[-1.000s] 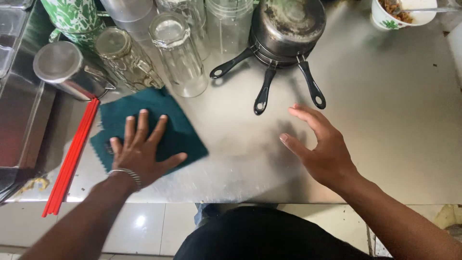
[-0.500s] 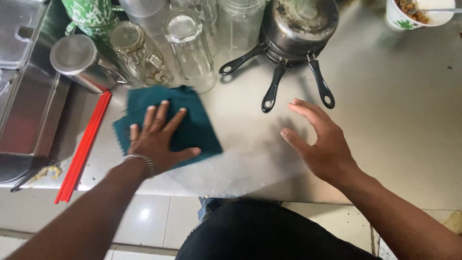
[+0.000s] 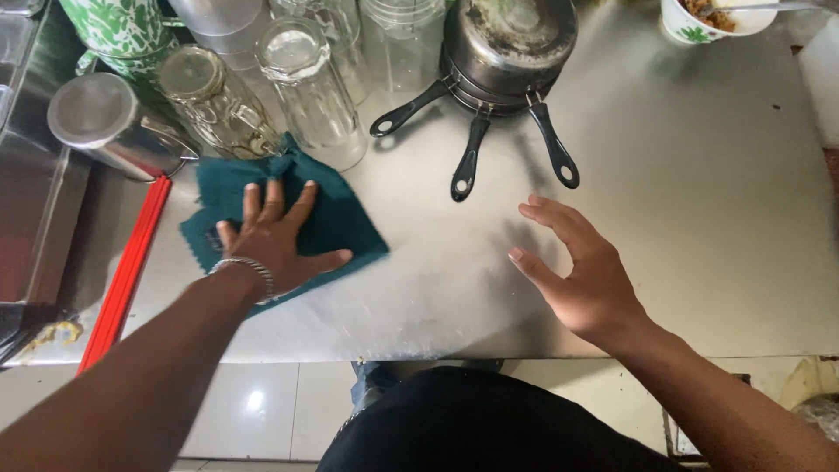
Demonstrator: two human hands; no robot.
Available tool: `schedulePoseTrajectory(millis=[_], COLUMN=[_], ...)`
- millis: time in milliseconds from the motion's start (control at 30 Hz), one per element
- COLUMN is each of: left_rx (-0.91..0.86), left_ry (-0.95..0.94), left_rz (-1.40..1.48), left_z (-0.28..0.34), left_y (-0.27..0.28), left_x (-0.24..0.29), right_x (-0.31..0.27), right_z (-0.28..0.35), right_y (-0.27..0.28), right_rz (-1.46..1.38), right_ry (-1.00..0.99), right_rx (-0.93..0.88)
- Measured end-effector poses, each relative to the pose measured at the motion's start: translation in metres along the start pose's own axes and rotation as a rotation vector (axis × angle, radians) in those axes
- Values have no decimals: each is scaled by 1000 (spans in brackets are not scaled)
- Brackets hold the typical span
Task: Wipe the stainless steel counter surface using a cleaning cloth.
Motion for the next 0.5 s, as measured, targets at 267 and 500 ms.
schedulePoseTrajectory(millis=[267, 500], left_rx=[-49, -78], left_ry=[-187, -177], left_rz=[-109, -76], left_z=[32, 48], left_y=[-14, -11], left_x=[64, 33], right_x=[-6, -21], right_z=[-8, -20], right_y=[-6, 1], right_rz=[33, 30], right_ry=[38, 34], right_rx=[0, 13])
Point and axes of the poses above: each hand's wrist, its own z-axis away from the middle knuckle, its own y-axis out of the back of the hand, x = y × z, the point moved 9 cm from there along -z, towards the middle knuckle, and after that the axes turned 7 degrees about z, right-handed, at the moved point
